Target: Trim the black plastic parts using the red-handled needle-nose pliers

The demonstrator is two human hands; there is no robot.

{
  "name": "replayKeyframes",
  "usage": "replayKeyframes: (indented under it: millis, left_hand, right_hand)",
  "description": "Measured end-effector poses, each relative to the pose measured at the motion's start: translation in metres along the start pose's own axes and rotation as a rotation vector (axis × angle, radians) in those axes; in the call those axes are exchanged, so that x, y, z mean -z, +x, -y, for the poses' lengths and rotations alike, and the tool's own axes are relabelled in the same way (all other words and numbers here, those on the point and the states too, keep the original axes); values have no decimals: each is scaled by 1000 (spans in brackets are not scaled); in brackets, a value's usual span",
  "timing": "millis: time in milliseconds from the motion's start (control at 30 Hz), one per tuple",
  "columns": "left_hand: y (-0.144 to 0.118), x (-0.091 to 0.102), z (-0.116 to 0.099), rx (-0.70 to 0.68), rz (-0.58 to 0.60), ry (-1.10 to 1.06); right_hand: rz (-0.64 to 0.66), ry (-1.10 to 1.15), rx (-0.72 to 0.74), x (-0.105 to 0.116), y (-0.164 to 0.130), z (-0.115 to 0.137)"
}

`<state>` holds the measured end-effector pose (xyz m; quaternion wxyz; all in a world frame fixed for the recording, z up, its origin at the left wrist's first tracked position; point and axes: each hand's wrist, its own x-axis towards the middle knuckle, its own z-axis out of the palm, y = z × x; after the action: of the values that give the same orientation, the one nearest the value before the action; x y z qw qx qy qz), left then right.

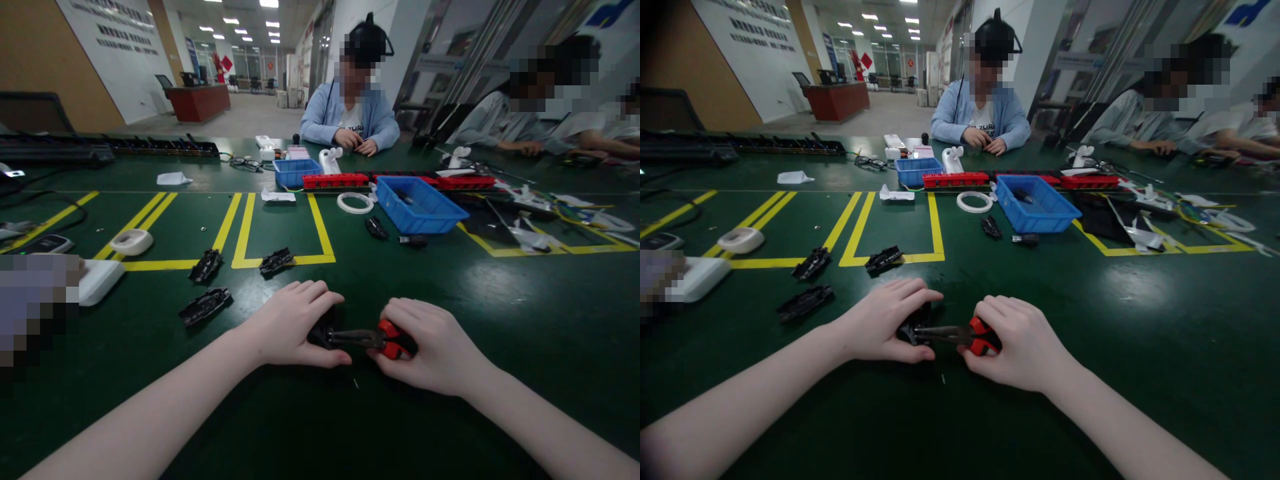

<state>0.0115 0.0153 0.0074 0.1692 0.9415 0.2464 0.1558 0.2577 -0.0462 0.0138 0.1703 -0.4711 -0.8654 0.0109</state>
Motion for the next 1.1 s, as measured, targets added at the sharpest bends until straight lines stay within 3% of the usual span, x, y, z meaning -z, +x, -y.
replayKeyframes:
  millis: [633, 1100]
  left_hand:
    - [-1, 1, -1, -69, 14, 5]
    - [-1, -1, 2, -108, 17, 28]
  right_hand:
    - [130, 93, -14, 2, 1, -2]
    - [102, 87, 10, 1, 0, 0]
